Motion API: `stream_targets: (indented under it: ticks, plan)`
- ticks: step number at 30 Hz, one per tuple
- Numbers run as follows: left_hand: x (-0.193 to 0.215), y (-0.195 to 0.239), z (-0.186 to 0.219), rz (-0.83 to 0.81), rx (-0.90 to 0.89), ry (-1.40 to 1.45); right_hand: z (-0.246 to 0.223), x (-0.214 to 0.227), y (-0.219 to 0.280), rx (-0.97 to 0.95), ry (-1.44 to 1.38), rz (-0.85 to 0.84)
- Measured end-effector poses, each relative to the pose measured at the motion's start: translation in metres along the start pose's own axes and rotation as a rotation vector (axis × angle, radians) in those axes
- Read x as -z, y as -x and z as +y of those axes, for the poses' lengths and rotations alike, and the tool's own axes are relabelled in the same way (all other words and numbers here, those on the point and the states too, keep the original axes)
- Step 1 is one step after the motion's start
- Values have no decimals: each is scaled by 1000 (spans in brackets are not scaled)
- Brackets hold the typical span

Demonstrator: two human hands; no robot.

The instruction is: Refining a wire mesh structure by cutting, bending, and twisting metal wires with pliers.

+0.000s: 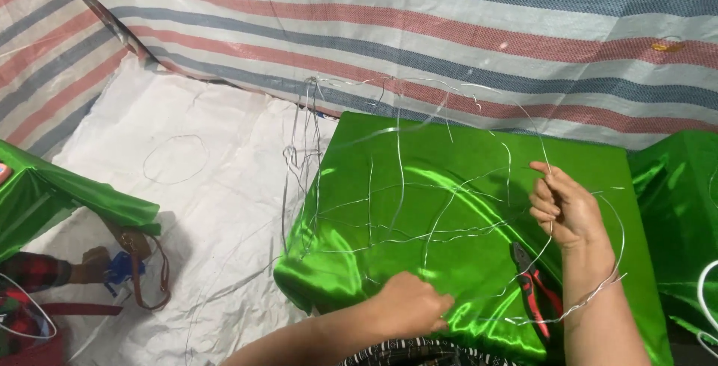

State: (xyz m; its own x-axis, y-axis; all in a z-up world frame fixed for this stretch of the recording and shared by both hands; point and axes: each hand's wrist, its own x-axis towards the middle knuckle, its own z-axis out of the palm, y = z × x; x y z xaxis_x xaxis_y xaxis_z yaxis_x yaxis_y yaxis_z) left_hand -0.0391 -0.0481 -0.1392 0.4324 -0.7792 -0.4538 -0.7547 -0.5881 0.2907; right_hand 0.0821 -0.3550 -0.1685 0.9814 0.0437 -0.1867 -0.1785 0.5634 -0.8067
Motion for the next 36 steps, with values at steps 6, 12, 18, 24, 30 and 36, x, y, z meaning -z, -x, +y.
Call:
stream_targets:
  ticks: [6, 12, 18, 24, 30, 36]
  plan:
    - [-3, -8, -18, 275, 164, 102, -3, 14, 11, -83, -72, 62]
    - [38, 7, -63, 585, 551, 670, 18, -14, 64, -222, 126, 106]
    - [66, 5, -92, 811, 576, 1092, 38, -4, 111, 110, 161, 132]
    - [62, -2, -114, 946, 658, 1475, 47, 10, 128, 289, -170, 268]
    - [81, 7, -117, 1223, 589, 1583, 50, 38, 118, 208, -382, 304]
    - [93, -17, -131, 1213, 489, 1718, 7, 28, 113, 376, -350, 615]
